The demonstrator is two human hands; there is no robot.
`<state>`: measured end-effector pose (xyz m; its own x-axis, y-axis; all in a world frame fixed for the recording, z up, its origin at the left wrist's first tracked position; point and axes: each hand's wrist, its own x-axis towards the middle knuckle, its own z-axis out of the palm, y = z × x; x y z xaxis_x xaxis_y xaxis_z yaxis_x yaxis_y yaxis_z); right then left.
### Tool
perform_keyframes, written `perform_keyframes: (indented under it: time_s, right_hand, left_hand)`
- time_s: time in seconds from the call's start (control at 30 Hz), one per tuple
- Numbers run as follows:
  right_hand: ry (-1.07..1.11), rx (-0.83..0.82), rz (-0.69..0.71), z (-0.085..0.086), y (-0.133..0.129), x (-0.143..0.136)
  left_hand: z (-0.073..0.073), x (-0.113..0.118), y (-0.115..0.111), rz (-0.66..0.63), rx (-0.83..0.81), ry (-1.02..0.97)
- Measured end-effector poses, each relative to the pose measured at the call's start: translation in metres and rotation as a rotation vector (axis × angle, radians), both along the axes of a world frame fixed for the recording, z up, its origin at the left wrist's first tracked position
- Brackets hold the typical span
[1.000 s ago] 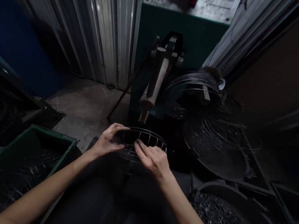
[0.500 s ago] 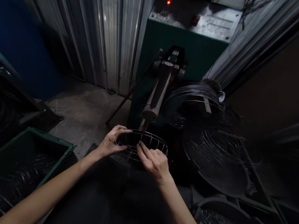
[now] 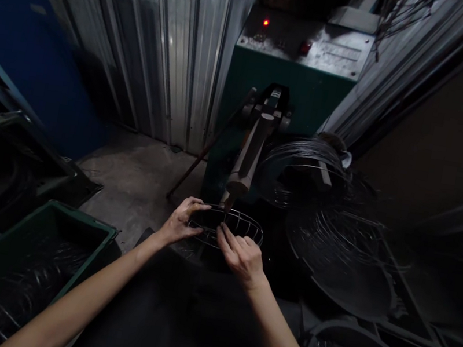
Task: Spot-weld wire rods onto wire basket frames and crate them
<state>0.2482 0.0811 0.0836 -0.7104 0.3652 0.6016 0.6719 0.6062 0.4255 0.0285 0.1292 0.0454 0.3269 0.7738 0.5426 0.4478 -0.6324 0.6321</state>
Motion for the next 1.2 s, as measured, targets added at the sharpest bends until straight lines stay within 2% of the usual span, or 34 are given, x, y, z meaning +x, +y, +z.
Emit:
perform_keyframes:
  time_s: [0.3,0.47,0.57,0.67,0.7,0.73,0.77,0.8,0.83,0.9,0.97,1.07,1.2]
  right_hand:
    - [-0.006,0.057,0.022,-0.003,0.007,0.000]
    - [0.042,0.049,-0.033,-0.001,0.002,-0.011]
    - [0.161,-0.105,-0.141,-0.002,-0.038,0.006]
    - [0.463,-0.302,-0.389,-0.023,-0.113,0.061]
    - [0.576,-0.341,-0.569,-0.036,-0.140,0.086]
    - [0.658,-0.345,-0.816,-0.049,-0.165,0.113]
    - [0.656,-0.414,-1.031,-0.064,-0.188,0.139]
    - [0.608,-0.597,-1.168,-0.080,-0.207,0.161]
    - [0.589,-0.762,-1.234,-0.095,-0.223,0.179]
    - [0.580,-1.005,-1.277,-0.120,-0.246,0.196]
    - [0.611,-1.113,-1.270,-0.137,-0.260,0.197]
    - [0.652,-1.120,-1.315,-0.146,-0.273,0.195]
    - [0.684,-1.057,-1.416,-0.149,-0.290,0.209]
  left_hand:
    - [0.002,-0.006,0.008,-0.023,0.032,0.042]
    - [-0.002,-0.019,0.006,-0.113,0.014,0.035]
    - [-0.007,-0.022,0.009,-0.080,-0.015,0.001]
    - [-0.012,-0.020,0.009,-0.042,-0.026,-0.043]
    - [-0.015,-0.018,0.007,-0.044,-0.031,-0.070]
    - [-0.017,-0.017,0.004,-0.055,-0.040,-0.103]
    - [-0.020,-0.015,0.001,-0.070,-0.054,-0.141]
    - [-0.023,-0.014,-0.003,-0.084,-0.073,-0.176]
    - [-0.025,-0.013,-0.008,-0.093,-0.093,-0.208]
    - [-0.028,-0.013,-0.018,-0.099,-0.128,-0.243]
    - [-0.025,-0.015,-0.026,-0.096,-0.150,-0.229]
    - [-0.015,-0.016,-0.033,-0.064,-0.162,-0.166]
    - [-0.005,-0.016,-0.035,0.008,-0.177,-0.132]
